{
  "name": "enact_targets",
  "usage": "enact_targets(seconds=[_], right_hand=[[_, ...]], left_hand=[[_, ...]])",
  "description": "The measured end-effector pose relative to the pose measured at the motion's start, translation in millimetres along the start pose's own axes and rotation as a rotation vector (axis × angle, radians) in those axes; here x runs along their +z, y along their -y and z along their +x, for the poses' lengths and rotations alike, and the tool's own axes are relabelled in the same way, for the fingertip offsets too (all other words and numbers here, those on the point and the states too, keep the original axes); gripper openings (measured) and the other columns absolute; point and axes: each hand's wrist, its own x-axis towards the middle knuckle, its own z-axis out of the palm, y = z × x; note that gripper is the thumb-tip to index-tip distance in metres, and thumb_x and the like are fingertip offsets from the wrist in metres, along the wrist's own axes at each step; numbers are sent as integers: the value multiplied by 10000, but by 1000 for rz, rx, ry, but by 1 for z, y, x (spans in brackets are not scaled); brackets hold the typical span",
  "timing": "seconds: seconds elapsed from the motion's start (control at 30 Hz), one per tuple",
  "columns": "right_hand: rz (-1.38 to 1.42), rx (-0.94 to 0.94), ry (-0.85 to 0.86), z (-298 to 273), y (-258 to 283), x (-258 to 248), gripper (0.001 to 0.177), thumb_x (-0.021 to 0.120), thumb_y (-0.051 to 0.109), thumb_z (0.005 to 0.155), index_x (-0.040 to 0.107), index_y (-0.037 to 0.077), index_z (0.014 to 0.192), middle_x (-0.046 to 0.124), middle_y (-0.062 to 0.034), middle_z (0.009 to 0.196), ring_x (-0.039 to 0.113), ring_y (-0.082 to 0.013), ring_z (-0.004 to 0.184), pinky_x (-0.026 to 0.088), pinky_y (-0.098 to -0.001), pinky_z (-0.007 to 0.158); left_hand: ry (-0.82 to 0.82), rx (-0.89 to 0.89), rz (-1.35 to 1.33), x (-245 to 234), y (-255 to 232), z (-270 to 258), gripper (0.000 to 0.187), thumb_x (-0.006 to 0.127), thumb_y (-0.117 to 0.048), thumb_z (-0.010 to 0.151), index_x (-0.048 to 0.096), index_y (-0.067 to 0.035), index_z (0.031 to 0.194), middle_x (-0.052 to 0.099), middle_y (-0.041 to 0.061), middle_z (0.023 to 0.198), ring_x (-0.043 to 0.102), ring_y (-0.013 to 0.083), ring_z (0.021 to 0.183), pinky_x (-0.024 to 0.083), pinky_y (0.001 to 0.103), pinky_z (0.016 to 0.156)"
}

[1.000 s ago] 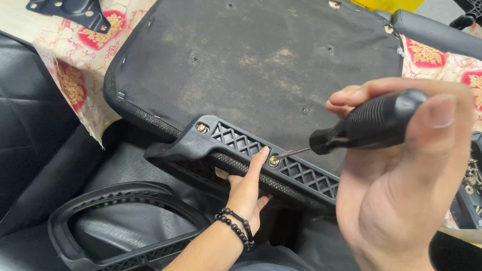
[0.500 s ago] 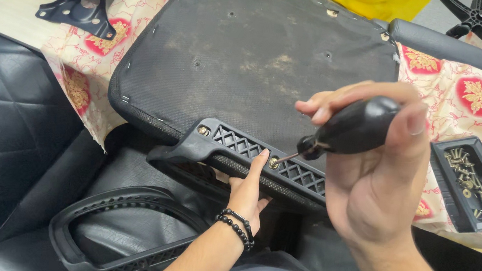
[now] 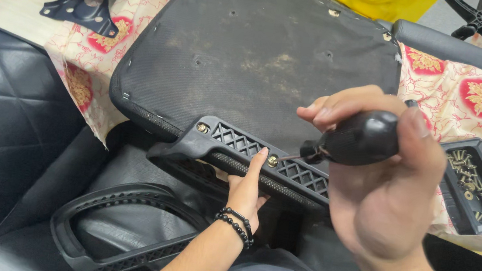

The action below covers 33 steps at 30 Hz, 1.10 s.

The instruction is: The person uses a screwdriver to tighten screws into a black plastic handle attached to a chair seat. They methodically secure multiple screws along the handle's length.

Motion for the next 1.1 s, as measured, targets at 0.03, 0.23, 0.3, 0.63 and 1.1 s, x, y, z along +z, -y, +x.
enact_targets(seconds=[0.03, 0.23, 0.3, 0.63, 1.1], right_hand=[[38, 23, -17, 0, 0, -4, 645, 454, 571, 1168, 484, -71, 1103, 508, -211, 1005, 508, -262, 958, 438, -402, 971], [213, -10, -67, 1, -16, -19, 647, 451, 589, 1169, 474, -57, 1147, 500, -226, 1026, 514, -284, 962, 447, -445, 998], [108, -45, -40, 1, -16, -22, 649, 450, 595, 1170, 471, -53, 1162, 498, -231, 1033, 516, -291, 964, 450, -459, 1007], [262, 68, -33, -6, -7, -31, 468, 431, 491, 1177, 472, 25, 1166, 568, -240, 881, 534, -294, 811, 461, -491, 928], [199, 54, -87, -2, -10, -36, 584, 376, 565, 1153, 485, -4, 1232, 531, -186, 892, 523, -279, 850, 463, -507, 986]], left_hand=[[-21, 8, -1, 2, 1, 0, 851, 772, -486, 757, 444, -167, 1474, 603, 58, 1355, 604, 215, 1204, 500, 415, 957], [-182, 55, 25, 13, 5, -2, 1034, 774, -463, 778, 153, -247, 1576, 519, 6, 1422, 589, 170, 1199, 512, 427, 936], [-168, 40, 6, 14, 3, -4, 957, 756, -464, 751, 280, -244, 1551, 557, 13, 1387, 597, 166, 1172, 508, 412, 924], [-156, 41, -50, 22, -6, -14, 1084, 722, -410, 778, 5, -315, 1585, 604, 51, 1353, 622, 184, 1181, 511, 410, 970], [-241, 243, -22, 25, 12, -2, 1070, 744, -384, 806, 87, -127, 1611, 394, 53, 1600, 406, 178, 1444, 298, 349, 1176]])
